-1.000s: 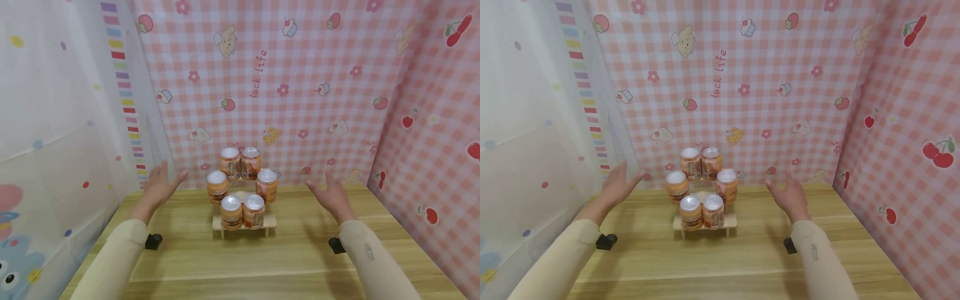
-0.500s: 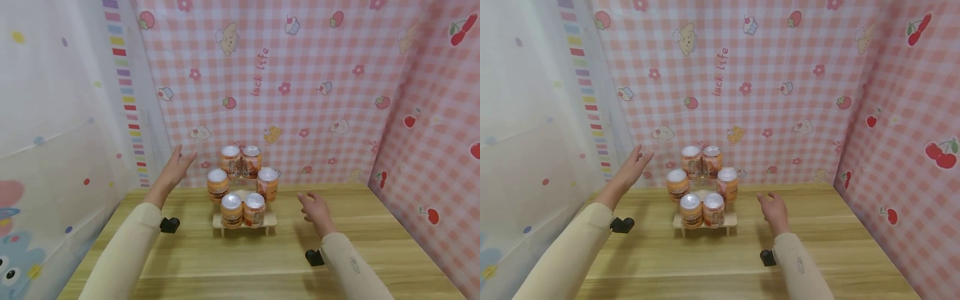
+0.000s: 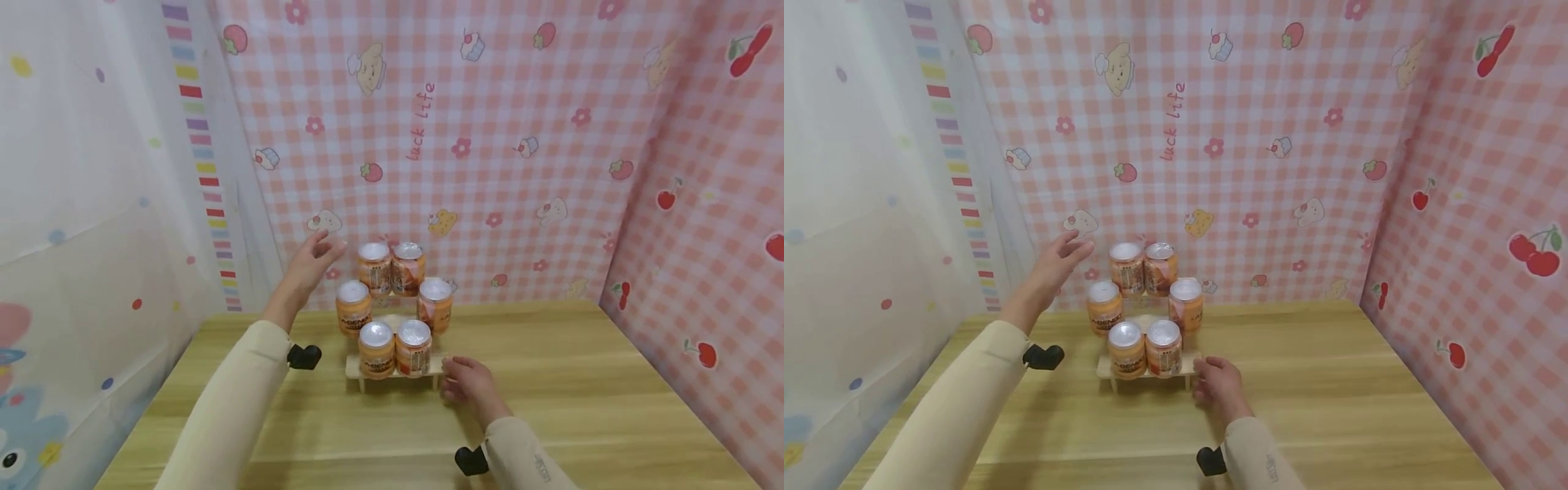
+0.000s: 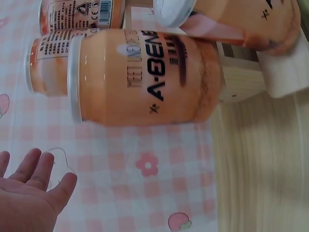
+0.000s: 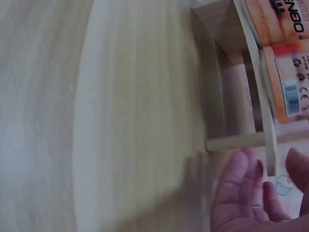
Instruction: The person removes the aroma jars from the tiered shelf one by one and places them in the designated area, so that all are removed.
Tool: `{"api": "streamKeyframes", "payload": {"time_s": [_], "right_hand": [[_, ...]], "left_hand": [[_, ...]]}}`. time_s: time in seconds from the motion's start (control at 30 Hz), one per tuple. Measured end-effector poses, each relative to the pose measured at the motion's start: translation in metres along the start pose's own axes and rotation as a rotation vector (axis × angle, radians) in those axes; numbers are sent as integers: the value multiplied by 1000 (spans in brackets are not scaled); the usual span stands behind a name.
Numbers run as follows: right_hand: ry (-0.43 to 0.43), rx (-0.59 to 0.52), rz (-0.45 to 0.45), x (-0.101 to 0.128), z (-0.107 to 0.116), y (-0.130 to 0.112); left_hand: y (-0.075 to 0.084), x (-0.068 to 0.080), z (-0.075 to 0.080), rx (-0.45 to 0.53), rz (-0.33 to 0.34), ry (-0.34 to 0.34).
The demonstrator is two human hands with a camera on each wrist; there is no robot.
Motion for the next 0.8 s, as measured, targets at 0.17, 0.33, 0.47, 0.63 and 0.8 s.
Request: {"api": "streamKeyframes", "payload": {"time_s": [0.17, 0.33, 0.47, 0.63, 0.8], "right_hand": [[11, -46, 18, 1, -5, 9], [25, -61, 40, 2, -4, 9], [24, -76, 23, 0, -5, 11], [34, -101, 21, -3, -4, 14], [30, -106, 23, -5, -5, 15]], "left_hand": [[-4, -7, -12, 23, 13, -28], [-3, -15, -24, 29, -1, -81], [-3, -20, -31, -10, -13, -115], [-5, -24, -39, -5, -19, -137], [-7, -28, -43, -24, 4, -146]]}}
Point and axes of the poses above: each hand's wrist, its own x-axis away from the middle knuckle, its own z-axis out of the back of the hand, y = z × x, the point moved 9 cm from there along -x, towards the middle knuckle, and after that the axes turned 1 degree about z, right-handed, at the moved point
